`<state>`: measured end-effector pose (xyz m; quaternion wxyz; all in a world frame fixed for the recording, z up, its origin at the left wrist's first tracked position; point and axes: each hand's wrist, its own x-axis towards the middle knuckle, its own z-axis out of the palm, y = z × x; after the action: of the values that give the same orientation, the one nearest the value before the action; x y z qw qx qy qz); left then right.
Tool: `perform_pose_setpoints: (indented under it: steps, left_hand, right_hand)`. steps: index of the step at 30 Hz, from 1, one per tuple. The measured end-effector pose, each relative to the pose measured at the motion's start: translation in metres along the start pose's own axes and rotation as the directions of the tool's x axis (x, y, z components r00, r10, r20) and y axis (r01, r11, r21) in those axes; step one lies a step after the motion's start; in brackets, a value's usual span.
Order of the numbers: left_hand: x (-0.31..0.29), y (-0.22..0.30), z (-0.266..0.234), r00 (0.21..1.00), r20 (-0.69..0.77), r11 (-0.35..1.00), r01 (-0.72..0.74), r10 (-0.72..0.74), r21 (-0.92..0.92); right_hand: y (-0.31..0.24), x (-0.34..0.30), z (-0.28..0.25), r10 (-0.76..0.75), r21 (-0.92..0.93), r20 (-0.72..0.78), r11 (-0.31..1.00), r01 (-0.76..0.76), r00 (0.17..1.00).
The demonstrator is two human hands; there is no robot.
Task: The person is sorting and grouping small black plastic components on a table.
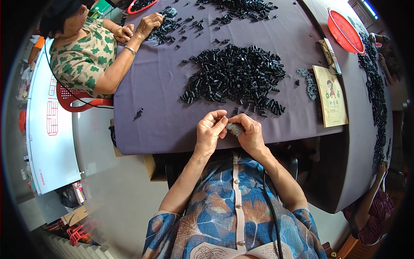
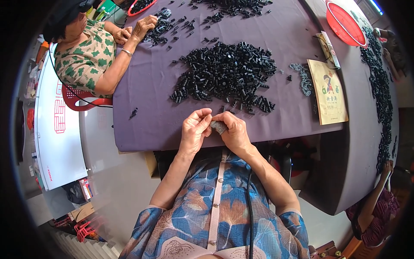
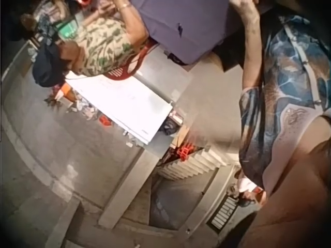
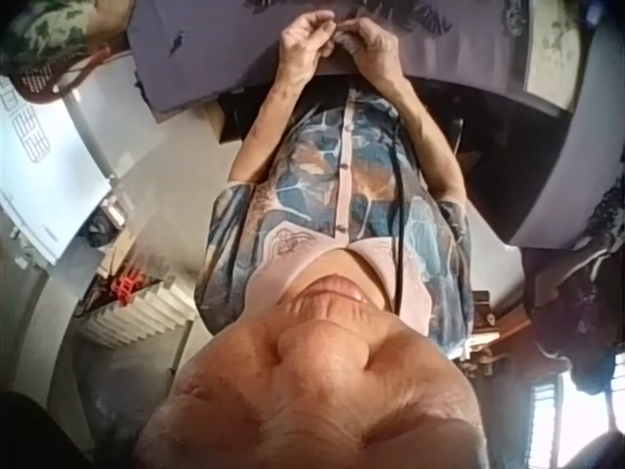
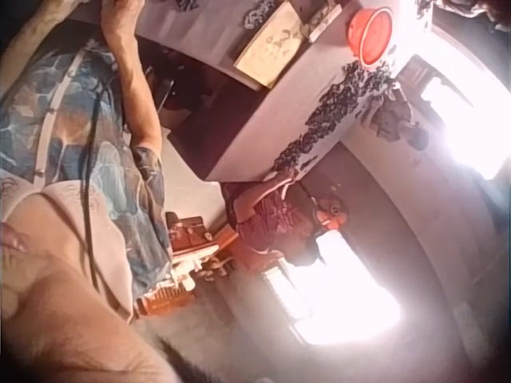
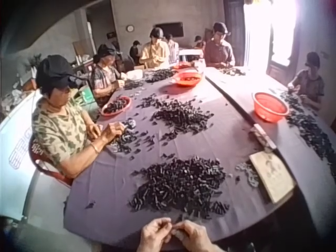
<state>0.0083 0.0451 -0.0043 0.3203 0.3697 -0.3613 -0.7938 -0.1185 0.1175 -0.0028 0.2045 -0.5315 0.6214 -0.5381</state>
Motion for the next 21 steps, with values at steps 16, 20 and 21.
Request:
perform_pose_setpoints:
  steps: [16,20,21]
  left_hand:
    - [-0.001,0.008,0.001,0.999,0.019,1.0,0.029,-0.029,-0.004]
    - [0.005,0.01,-0.008,0.99,0.106,0.994,0.095,-0.088,-0.058]
    - [0.004,0.011,-0.01,0.984,0.136,0.988,0.13,-0.118,-0.085]
  right_hand:
    - [0.003,0.003,-0.002,0.14,0.152,0.041,0.978,-0.145,0.989]
    - [0.0,0.004,-0.001,0.079,0.081,0.04,0.993,-0.082,0.996]
    - [0.0,0.004,-0.001,0.046,0.063,0.028,0.997,-0.048,0.999]
